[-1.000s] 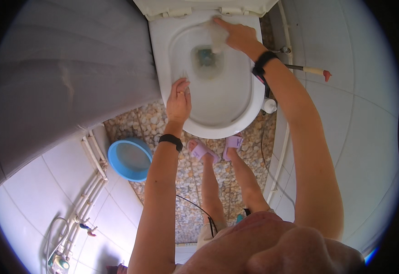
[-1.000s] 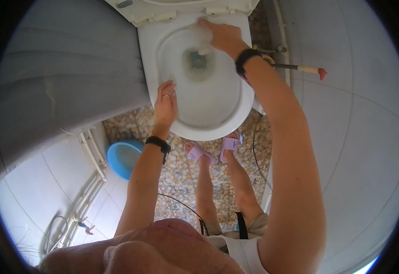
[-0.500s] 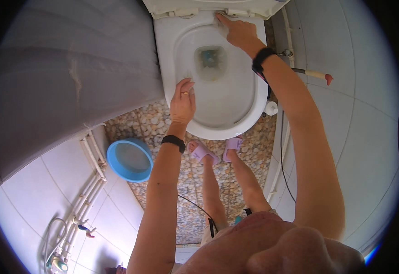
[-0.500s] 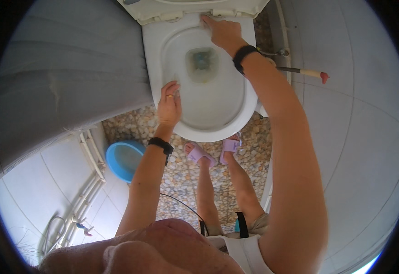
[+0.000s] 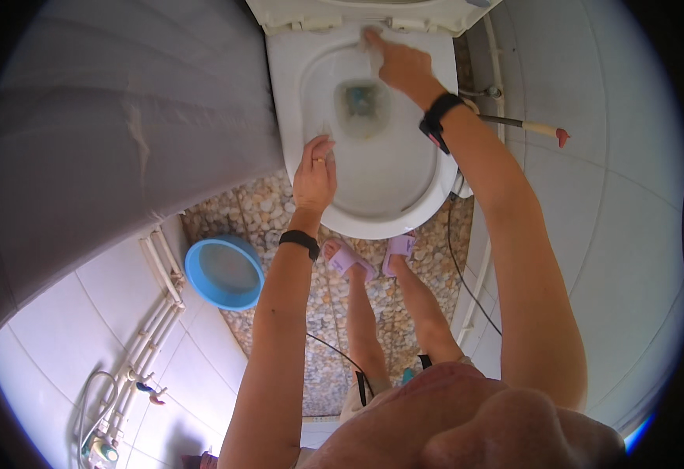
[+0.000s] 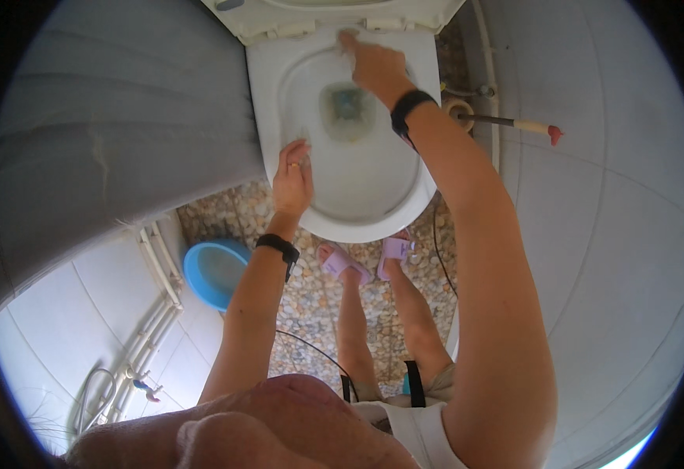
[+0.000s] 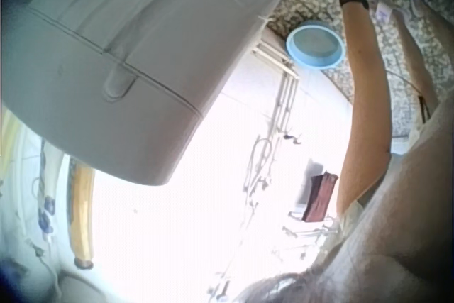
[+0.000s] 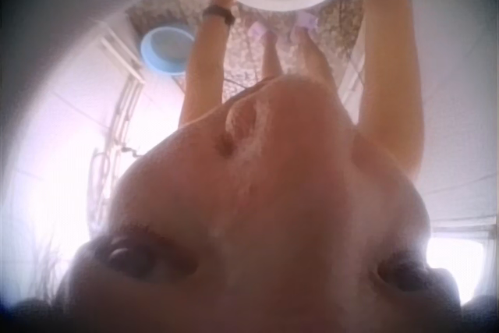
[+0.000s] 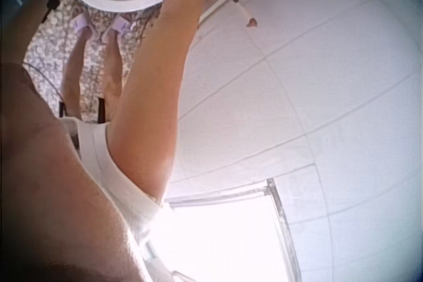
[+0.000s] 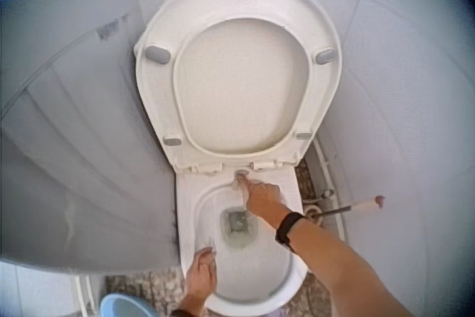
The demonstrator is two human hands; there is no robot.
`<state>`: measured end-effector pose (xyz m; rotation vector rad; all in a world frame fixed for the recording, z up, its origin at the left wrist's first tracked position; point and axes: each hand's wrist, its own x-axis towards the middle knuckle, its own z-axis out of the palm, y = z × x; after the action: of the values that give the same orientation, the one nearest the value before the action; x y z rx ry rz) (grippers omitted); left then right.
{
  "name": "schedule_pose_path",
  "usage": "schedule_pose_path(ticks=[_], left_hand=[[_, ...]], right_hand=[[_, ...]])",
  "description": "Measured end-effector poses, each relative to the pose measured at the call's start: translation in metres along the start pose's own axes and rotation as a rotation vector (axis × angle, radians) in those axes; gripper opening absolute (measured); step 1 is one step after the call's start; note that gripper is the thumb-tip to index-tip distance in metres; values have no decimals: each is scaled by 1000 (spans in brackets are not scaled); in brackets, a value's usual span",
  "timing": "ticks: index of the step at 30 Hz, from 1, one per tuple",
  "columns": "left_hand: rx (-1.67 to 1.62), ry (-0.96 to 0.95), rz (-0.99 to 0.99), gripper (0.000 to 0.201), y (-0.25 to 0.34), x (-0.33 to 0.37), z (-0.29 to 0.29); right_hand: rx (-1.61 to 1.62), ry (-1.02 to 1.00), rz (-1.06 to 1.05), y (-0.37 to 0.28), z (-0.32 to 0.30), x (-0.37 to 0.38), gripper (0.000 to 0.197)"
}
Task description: The person wipes the exterior and rim of a toilet with a cloth, rinses the cloth in a blue bucket of water, and applies a liquid cleaner to the toilet bowl.
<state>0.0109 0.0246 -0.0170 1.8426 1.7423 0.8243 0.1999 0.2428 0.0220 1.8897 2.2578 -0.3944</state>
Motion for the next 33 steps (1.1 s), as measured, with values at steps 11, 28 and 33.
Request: schedule_pose_path(ticks=[11,28,33], left_hand=[[14,13,-19,25,0,-1,-4],[-44,30,17,25,3,-3,-1],[-6,50,28,25,-2,-1,0]], right_hand=[[16,-86,-33,-38,0,-9,79],[-18,78,-31,-32,4,1,75],[-65,48,-54,-13,5,6,76]])
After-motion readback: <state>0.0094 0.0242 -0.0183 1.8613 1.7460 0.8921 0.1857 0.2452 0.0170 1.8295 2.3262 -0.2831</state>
